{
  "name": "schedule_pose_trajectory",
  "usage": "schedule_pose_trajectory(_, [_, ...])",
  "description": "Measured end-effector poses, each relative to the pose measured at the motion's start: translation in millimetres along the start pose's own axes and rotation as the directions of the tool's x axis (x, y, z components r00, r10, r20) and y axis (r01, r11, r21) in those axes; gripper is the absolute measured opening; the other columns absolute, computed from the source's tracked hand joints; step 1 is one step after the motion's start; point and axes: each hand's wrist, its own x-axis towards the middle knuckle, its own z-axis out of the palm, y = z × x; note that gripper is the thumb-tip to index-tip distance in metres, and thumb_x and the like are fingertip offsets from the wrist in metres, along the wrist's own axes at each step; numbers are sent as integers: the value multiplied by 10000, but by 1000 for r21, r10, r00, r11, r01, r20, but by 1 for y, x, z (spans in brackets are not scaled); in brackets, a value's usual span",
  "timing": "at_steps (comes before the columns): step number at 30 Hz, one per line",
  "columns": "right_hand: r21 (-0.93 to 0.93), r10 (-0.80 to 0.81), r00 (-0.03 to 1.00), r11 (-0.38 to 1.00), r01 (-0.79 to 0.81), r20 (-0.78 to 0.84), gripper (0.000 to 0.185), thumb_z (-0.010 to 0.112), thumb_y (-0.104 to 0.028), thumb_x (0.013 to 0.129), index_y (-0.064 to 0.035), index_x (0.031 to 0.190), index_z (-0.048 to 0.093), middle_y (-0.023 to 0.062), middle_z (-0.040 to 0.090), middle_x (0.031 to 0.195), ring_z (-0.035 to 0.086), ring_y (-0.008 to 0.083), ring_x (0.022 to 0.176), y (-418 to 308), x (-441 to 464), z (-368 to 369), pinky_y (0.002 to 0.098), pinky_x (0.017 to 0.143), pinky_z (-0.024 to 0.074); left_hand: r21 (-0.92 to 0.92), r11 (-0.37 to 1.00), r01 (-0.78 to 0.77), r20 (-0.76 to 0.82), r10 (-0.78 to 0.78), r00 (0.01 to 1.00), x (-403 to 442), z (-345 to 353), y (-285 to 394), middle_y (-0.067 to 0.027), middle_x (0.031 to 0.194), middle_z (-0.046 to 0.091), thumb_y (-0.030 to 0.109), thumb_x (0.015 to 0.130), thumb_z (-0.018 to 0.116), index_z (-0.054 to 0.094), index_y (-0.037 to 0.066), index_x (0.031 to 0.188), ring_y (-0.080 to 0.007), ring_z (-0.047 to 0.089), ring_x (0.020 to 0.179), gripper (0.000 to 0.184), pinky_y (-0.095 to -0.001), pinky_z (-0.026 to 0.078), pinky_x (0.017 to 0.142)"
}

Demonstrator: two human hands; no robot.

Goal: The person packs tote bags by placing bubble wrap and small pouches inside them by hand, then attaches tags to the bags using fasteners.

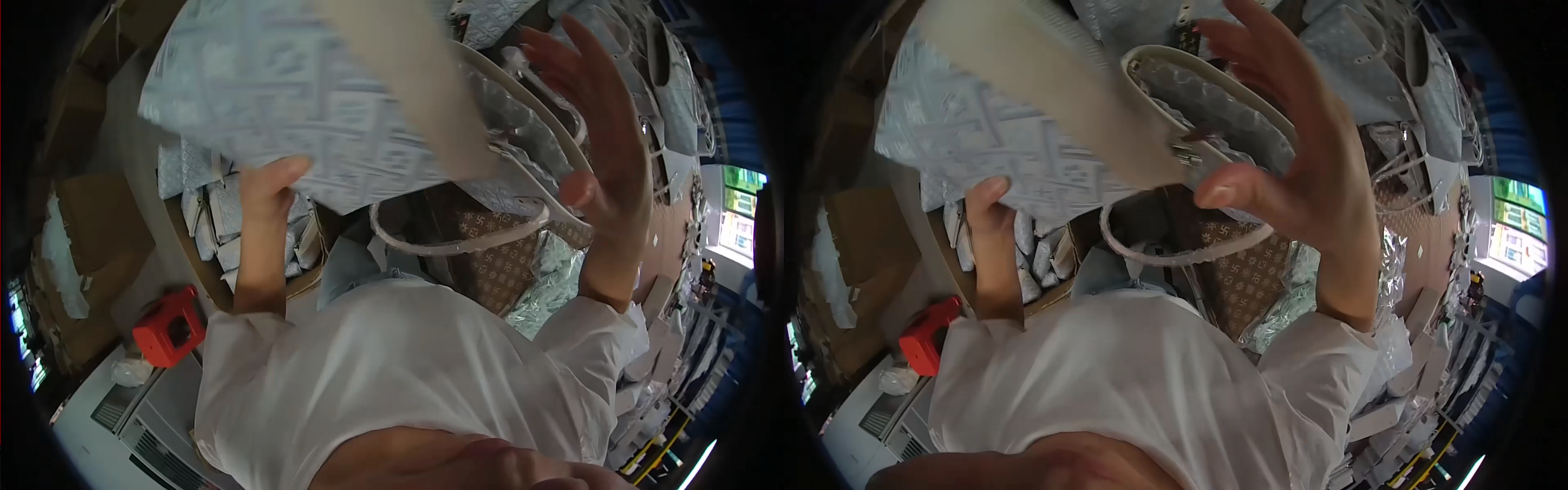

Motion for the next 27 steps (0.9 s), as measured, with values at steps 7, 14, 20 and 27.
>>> schedule_pose_trajectory(7, [81, 541, 782, 834, -546, -309, 560, 719, -258, 708, 36, 1100, 448, 95, 577, 939, 563, 140, 803, -31, -49, -86, 249, 703, 446, 315, 949, 1, 654, -218, 725, 125, 122, 5, -105, 946, 594, 220, 676, 710, 532, -21, 1074, -224, 575, 915, 498, -273, 408, 874])
schedule_pose_trajectory(14, [-99, 301, 850, 921, -376, -433, 484, 716, -172, 726, -12, 1100, 453, 141, 611, 951, 615, 259, 830, 60, -110, -70, 322, 672, 474, 564, 296, -771, 707, -656, 265, 160, 131, -45, -158, 886, 628, 172, 708, 632, 636, 50, 940, -254, 602, 823, 262, -324, 464, 732])
schedule_pose_trajectory(20, [-346, 324, 941, 898, -272, 102, 494, 686, -111, 714, -38, 1136, 442, 194, 612, 844, 600, 359, 770, 59, -123, -85, 369, 631, 478, 684, 138, -717, 536, -761, 366, 156, 130, -39, -176, 891, 611, 134, 714, 638, 579, -8, 1030, -268, 586, 810, 351, -316, 466, 753])
schedule_pose_trajectory(27, [-686, 604, 729, 680, -259, 323, 406, 568, -114, 783, -34, 1155, 426, 193, 604, 859, 603, 346, 803, 63, -97, -37, 407, 678, 475, 538, 392, -747, 785, -556, 274, 149, 97, -21, -150, 844, 607, 242, 696, 678, 604, 11, 966, -285, 576, 782, 363, -367, 439, 762])
